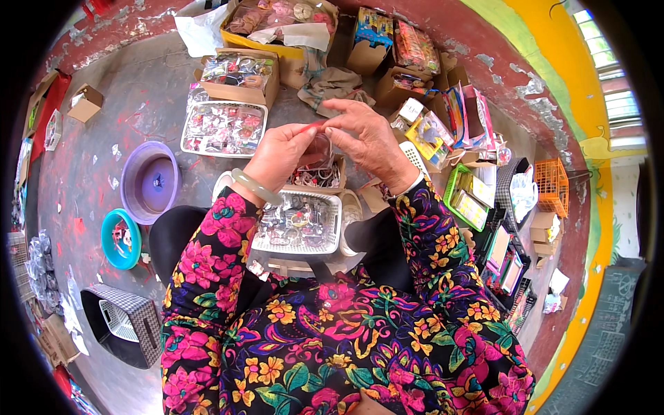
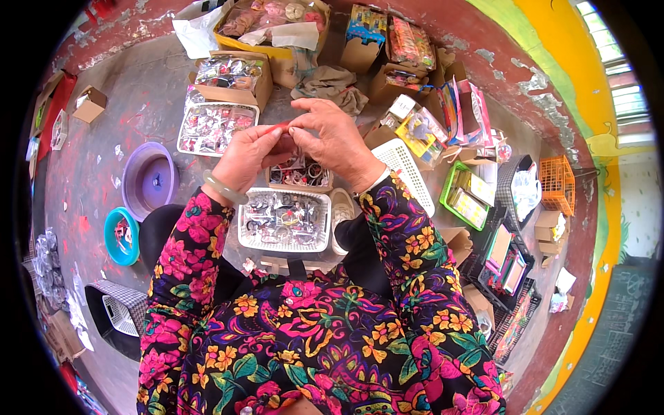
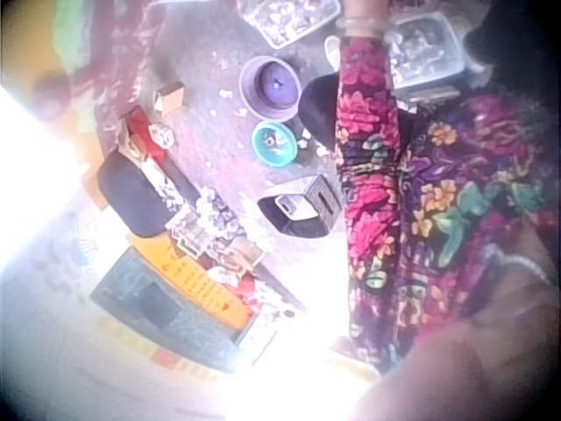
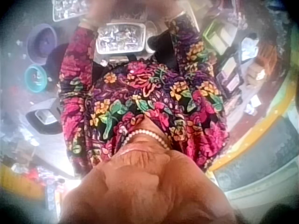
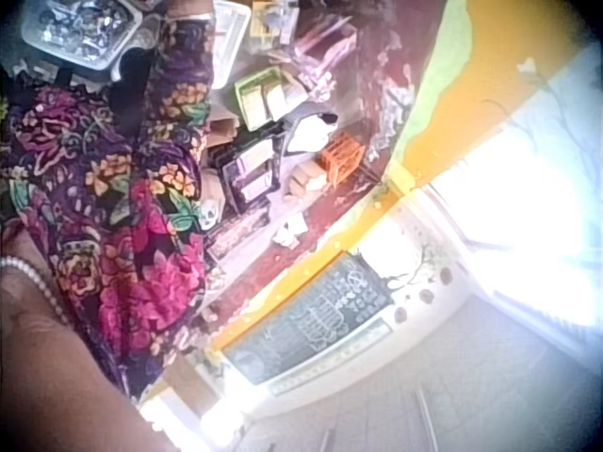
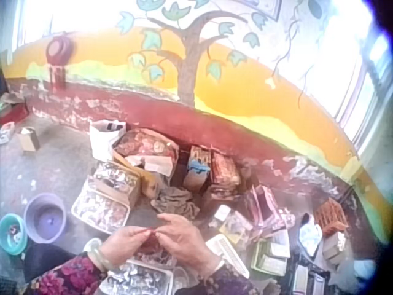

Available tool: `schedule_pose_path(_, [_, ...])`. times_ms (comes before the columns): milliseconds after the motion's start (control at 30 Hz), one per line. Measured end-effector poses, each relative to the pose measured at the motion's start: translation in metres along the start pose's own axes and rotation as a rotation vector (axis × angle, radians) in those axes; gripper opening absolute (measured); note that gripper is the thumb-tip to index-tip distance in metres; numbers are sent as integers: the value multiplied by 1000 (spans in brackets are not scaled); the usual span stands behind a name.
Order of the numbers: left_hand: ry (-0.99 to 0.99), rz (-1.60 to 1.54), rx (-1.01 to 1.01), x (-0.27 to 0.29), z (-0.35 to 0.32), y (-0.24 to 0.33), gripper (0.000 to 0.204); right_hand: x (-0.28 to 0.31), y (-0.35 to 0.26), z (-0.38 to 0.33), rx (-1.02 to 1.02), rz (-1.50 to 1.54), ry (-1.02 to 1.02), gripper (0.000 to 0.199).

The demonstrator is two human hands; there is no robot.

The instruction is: The person sits on the floor and repeatedly picks up small items from a white basket, places them into small clear plastic bags, and seals the bags. The person then places the packaged items into a cardboard box.

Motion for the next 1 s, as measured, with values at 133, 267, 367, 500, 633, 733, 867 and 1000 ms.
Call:
schedule_pose_path(133, [4,-8,-21,0,-1,4,23,-2,-1,0,1,-12,-12,16])
schedule_pose_path(267, [-11,-35,-41,0,-2,6,24,-2,-8,1,18,6,-1,17])
schedule_pose_path(367, [-5,-58,-27,-1,-3,9,25,0,-13,3,70,-27,2,19])
schedule_pose_path(500, [-8,-92,-14,-1,-4,8,26,-2,-17,1,117,-52,0,20])
schedule_pose_path(633, [-5,-63,-14,2,-3,7,26,-5,-15,1,102,-51,-15,21])
schedule_pose_path(733, [10,-24,-24,0,-6,10,27,-10,-12,-1,77,-44,-51,20])
schedule_pose_path(867, [-10,-1,-47,-6,-9,13,27,-13,-10,-4,66,-39,-73,20])
schedule_pose_path(1000, [-2,-82,-11,0,-5,10,28,-4,-14,0,78,-53,-6,21])
Point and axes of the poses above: each hand's wrist, its own z-axis towards the middle knuckle, its own x-axis out of the back of the hand, y = z × x, the point moved 10 cm from there along z, towards the middle knuckle, and after that the axes turned 15 degrees about y, right-handed, at the moved point
